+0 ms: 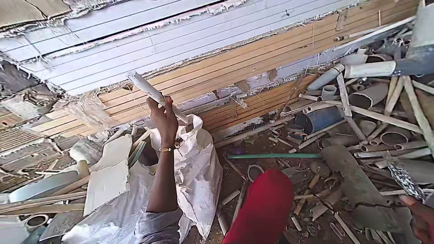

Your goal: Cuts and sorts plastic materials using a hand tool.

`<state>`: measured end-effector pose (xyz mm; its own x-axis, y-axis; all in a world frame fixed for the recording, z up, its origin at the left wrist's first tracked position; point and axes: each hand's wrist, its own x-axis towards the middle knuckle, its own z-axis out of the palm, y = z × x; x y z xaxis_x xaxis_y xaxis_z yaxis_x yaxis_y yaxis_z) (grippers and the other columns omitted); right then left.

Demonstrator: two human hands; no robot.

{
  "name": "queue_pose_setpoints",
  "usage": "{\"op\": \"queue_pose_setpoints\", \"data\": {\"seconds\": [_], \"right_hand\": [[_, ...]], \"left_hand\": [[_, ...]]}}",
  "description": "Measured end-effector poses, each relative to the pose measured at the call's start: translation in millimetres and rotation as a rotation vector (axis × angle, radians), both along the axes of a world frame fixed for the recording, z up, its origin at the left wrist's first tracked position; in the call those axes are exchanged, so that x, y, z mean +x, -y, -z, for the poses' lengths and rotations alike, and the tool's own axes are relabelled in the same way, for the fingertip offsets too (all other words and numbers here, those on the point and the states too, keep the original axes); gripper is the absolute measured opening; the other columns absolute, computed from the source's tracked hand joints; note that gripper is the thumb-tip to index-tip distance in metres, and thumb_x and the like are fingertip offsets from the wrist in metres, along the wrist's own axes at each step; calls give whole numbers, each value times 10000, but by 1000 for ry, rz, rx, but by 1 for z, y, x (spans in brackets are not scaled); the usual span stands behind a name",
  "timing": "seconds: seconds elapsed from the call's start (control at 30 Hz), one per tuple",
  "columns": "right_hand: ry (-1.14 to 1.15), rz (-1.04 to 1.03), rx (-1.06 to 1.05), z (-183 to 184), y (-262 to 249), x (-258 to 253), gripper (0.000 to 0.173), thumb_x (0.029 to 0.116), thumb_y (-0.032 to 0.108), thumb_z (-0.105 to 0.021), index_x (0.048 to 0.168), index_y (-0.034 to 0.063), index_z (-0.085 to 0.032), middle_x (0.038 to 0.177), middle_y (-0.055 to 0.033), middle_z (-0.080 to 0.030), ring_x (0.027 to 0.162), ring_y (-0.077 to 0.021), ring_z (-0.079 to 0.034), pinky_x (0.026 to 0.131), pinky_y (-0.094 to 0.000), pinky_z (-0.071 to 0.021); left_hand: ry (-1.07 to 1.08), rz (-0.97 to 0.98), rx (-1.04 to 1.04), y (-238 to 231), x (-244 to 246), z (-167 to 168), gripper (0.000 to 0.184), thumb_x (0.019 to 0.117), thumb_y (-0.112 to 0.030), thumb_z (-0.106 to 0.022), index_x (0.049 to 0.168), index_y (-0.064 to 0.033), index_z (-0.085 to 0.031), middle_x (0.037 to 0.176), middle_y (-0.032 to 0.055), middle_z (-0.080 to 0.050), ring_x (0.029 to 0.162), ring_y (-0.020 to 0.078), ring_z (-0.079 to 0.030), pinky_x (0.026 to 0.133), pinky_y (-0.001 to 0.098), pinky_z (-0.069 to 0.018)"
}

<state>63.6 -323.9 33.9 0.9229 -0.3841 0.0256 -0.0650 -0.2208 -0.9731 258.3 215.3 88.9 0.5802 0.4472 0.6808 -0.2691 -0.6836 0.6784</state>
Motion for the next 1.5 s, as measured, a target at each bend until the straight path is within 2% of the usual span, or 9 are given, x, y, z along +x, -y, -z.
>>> {"op": "queue_pose_setpoints", "data": {"seconds": [0.33, 0.53, 0.73, 0.87, 0.97, 1.13, 1.2, 1.33, 1.5], "right_hand": [[90, 99, -46, -1, -7, -5, 94, 885, 132, -669, 899, 173, -585, 596, 174, -598, 477, 24, -578, 470, -170, -525], [239, 43, 143, -1, 9, -6, 124, 885, 73, -619, 872, 185, -670, 651, 66, -673, 489, -43, -601, 483, -200, -544], [537, -36, 359, -12, 19, -21, 58, 898, 179, -684, 916, 196, -737, 665, 23, -673, 501, -61, -599, 489, -226, -542], [593, 76, 322, -17, 41, -36, 107, 917, 200, -645, 985, 187, -727, 603, 55, -613, 481, -60, -572, 475, -232, -524], [548, 152, 272, -17, 57, -48, 191, 935, 147, -529, 1041, 156, -688, 598, 61, -582, 476, -70, -562, 473, -242, -525], [494, -36, 339, -17, 60, -59, 213, 946, 226, -529, 1086, 142, -666, 600, 50, -547, 468, -86, -537, 471, -243, -502], [511, -100, 298, -12, 58, -58, 198, 967, 202, -533, 1126, 150, -639, 656, 55, -585, 511, -84, -559, 500, -242, -519], [524, 58, 191, -13, 62, -54, 89, 938, 72, -540, 942, 159, -556, 641, 41, -605, 501, -99, -579, 493, -268, -550], [161, 388, -44, -18, 57, -65, 126, 933, 103, -614, 1023, 186, -648, 652, 118, -615, 498, -28, -575, 466, -197, -522]], "left_hand": [[-167, -105, 51, 16, -27, 76, 778, 944, -192, -659, 1569, 22, -247, 1591, 292, -308, 1406, 425, -416, 1071, 553, -433], [-438, 1018, 218, 227, -59, 79, 356, 972, -276, -633, 1275, -90, -632, 1338, 100, -587, 1156, 182, -643, 913, 391, -594], [-1185, 1721, 793, 405, -49, 77, 816, 1030, -315, -622, 1648, -164, -111, 1326, 212, -621, 1124, 308, -630, 934, 506, -499], [-1138, 1758, 1057, 434, -44, 114, 343, 1091, -217, -483, 1288, 29, -617, 1138, 221, -664, 1007, 300, -618, 911, 507, -463], [-1043, 1728, 842, 433, -36, 120, 303, 1086, -237, -502, 1162, 11, -657, 1080, 184, -675, 955, 278, -647, 879, 502, -495], [-1035, 1916, 558, 453, -67, 103, 927, 892, -196, -802, 1618, -162, -227, 1590, 186, -381, 1362, 325, -515, 1053, 500, -488], [-976, 2066, 656, 457, -92, 102, 639, 968, -206, -711, 1518, -48, -428, 1568, 190, -413, 1438, 295, -419, 1165, 459, -362], [-999, 2095, 958, 453, -103, 100, 362, 1120, -291, -384, 1164, -66, -665, 1070, 72, -669, 951, 149, -612, 843, 373, -491], [-1272, 2042, 287, 442, -102, 96, 339, 1133, -168, -308, 1305, -5, -550, 1178, 136, -682, 986, 181, -730, 871, 349, -619]]}}
